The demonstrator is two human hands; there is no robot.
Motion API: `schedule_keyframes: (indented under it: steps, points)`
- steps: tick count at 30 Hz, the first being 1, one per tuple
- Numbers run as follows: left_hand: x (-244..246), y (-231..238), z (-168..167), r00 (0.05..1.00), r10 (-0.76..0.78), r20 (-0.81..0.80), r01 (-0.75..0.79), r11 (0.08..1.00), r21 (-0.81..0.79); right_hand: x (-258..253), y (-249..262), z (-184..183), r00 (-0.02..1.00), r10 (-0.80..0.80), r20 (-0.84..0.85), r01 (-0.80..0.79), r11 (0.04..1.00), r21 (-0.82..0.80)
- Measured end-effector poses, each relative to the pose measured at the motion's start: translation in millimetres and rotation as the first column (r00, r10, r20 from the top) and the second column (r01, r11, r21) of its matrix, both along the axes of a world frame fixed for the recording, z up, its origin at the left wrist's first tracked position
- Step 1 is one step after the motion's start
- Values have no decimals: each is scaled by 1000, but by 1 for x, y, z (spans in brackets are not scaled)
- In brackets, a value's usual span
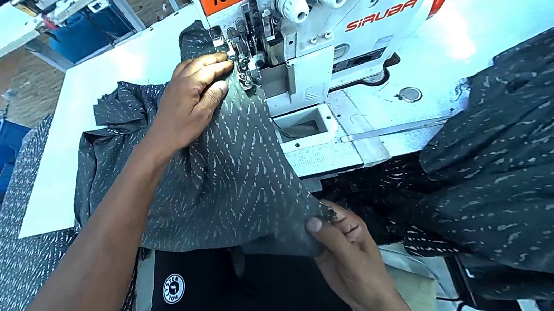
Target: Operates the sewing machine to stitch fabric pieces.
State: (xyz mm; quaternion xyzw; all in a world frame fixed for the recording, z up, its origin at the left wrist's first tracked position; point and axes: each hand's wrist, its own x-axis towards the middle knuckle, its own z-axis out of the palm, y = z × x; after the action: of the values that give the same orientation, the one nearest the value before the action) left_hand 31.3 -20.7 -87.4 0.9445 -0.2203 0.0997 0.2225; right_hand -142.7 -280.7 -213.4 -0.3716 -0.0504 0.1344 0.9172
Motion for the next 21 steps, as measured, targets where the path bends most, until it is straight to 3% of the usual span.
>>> schedule_keyframes:
  steps: [6,10,13,16,21]
  points:
    - [-49,-9,-4,951,48,306,-37,998,-40,-5,2,2,1000,-30,-10,29,998,-56]
    - [-127,-30,-12,978,75,196,-40,984,-176,-6,-1,2,999,-32,15,33,995,-91]
    - [-179,-60,-37,997,-19,75,29,991,-133,-8,-3,3,1000,2,13,0,995,-97]
    - [-197,-78,-59,995,-84,58,88,994,-70,-11,-2,4,1000,21,17,-19,994,-104]
    - [-199,-86,-64,986,-116,118,109,992,67,-13,-6,7,999,44,0,-44,999,-31]
